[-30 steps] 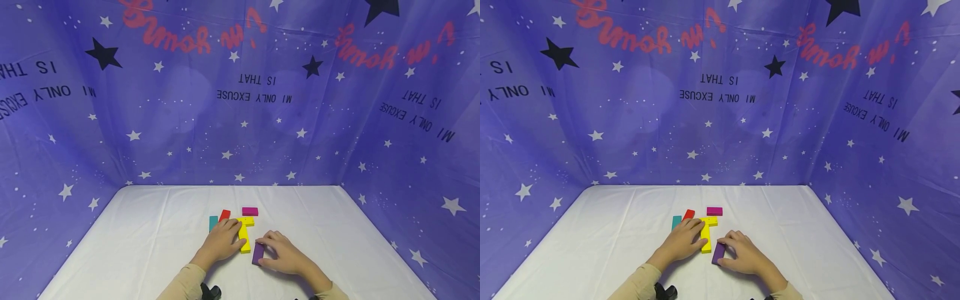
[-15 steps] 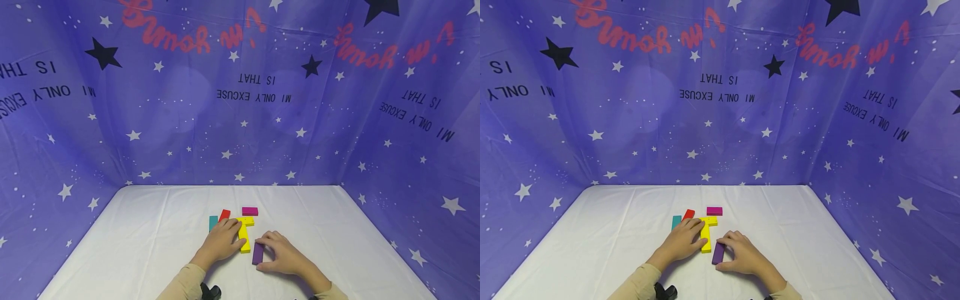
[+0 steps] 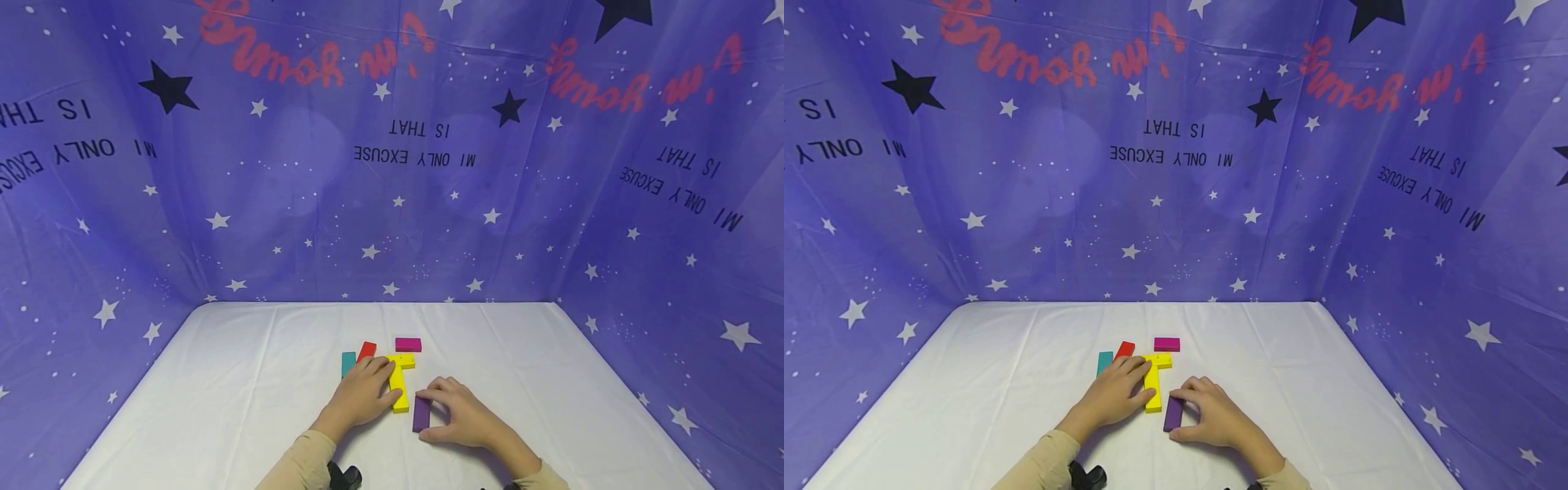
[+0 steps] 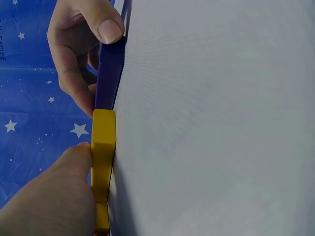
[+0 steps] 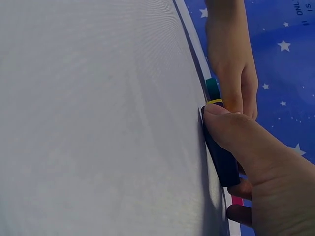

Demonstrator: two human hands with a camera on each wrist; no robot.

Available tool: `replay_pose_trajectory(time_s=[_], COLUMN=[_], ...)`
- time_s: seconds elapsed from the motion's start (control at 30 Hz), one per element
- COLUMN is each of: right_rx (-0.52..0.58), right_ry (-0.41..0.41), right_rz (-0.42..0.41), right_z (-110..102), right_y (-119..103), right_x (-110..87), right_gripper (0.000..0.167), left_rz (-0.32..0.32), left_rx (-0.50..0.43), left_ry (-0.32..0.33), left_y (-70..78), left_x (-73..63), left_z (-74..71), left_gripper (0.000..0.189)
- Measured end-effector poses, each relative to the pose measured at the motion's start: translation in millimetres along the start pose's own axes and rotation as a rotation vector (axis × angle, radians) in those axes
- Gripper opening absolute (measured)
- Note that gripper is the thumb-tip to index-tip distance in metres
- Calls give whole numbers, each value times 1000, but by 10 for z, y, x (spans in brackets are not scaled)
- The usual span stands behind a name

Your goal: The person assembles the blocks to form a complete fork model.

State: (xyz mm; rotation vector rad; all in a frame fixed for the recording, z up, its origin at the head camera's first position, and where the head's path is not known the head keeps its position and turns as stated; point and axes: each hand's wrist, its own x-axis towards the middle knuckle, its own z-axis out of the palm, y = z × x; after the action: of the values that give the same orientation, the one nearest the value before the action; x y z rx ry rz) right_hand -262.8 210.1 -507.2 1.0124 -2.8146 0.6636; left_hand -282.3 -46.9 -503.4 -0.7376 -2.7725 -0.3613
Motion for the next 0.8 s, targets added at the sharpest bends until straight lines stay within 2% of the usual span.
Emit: replay_pose_trajectory(time_s=[0.27,0.8], right_rx=[-27,35], right_ry=[-14,-33], right_rz=[0,-3], right_z=[-17,-29], right_y=[3,-11], right_x=[15,14], right_gripper=[68,65], left_rz=[-5,-1], left_rx=[-3,-14], left_ry=[-4,10], left_y=[-2,-2], left_x=[1,-14], left_z=[3,2], left_gripper=[59,58])
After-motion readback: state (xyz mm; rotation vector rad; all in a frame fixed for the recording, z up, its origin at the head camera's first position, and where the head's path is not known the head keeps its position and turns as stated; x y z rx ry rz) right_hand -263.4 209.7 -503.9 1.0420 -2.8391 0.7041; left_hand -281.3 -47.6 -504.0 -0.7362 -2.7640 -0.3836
